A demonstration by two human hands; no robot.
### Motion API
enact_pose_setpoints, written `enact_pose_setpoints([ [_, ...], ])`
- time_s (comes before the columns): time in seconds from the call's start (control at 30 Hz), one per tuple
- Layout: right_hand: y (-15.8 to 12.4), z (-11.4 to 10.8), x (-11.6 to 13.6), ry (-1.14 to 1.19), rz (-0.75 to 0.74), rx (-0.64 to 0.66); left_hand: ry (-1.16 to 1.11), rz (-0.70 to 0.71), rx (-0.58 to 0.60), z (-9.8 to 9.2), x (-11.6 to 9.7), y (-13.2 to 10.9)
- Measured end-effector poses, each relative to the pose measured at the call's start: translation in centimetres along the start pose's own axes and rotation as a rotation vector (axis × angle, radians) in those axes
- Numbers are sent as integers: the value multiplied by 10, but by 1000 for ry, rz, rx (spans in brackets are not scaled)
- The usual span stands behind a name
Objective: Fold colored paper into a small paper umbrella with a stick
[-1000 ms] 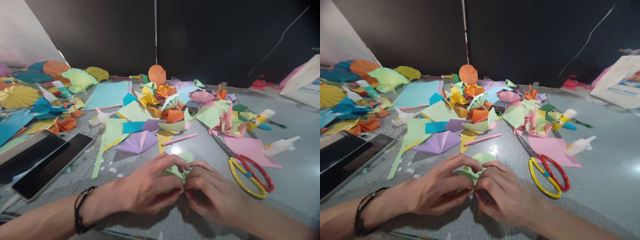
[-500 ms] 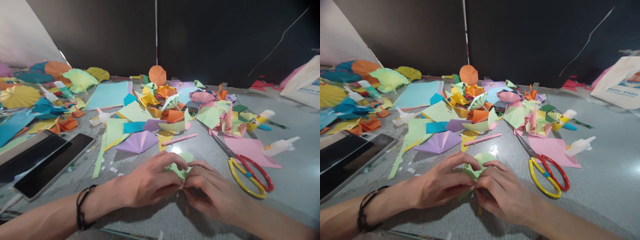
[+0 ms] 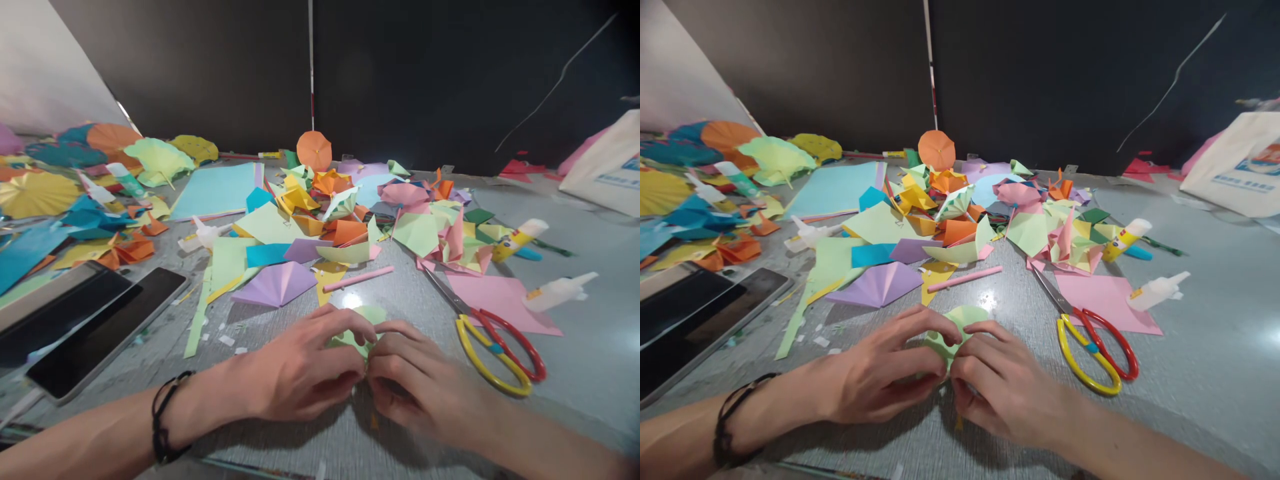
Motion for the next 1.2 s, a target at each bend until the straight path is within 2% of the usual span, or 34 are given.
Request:
enact_pose_setpoints([
  [0.2,-2,1,-3,40,47,1,-25,-11,-11,0,1,-1],
  [0.6,1,3,1,17,5,48,-9,15,49,3,1,0],
  [1.2,0,-1,-3,53,40,-55,-47,-58,31,-1,-1,2],
])
Point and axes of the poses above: each hand's wrist, its own y-axis towards the middle knuckle, its own z-axis out of the palm, x = y × z, the point moved 6 cm from there along y, towards the middle knuckle, and after that the axes turned 4 degrees about -x, right-handed, at the moved point
